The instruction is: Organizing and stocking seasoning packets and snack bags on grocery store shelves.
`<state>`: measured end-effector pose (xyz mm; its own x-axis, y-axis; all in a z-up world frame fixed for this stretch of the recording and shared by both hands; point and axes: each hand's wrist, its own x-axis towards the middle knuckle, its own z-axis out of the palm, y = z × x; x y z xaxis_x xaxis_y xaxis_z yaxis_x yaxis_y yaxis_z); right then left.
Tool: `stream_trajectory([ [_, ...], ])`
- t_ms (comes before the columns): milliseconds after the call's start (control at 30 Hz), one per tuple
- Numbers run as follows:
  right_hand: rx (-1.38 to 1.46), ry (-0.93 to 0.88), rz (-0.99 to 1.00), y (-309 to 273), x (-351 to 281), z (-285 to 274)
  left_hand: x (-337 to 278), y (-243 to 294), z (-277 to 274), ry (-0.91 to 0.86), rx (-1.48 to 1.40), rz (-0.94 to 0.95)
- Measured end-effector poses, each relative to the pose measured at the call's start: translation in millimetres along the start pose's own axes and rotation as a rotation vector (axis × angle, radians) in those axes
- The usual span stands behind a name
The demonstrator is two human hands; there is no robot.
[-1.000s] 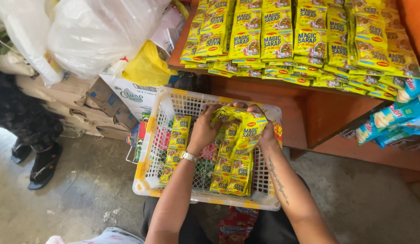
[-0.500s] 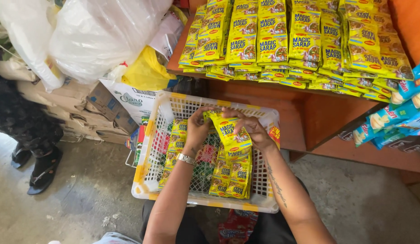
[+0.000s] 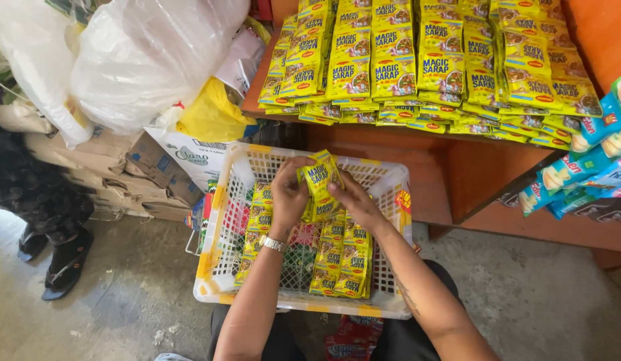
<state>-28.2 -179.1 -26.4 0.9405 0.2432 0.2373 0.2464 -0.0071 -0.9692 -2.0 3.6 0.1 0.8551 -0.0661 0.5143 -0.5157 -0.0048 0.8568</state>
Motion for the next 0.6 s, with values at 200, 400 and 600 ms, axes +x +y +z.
stream_trajectory([
  [200, 0.063, 0.094, -0.126, 3.0, 1.5, 8.6, -3.8, -31.2, -5.2, -0.145, -0.358, -0.034],
  [400, 0.003, 0.452, -0.107, -13.3, -8.2, 14.6, -2.4, 50.2, 17.4, -0.217, -0.450, -0.110],
  [600, 0.077, 0.593, -0.483, -74.2, -24.6, -19.6, -11.3, 45.9, 22.6, -0.352, -0.203, -0.027],
])
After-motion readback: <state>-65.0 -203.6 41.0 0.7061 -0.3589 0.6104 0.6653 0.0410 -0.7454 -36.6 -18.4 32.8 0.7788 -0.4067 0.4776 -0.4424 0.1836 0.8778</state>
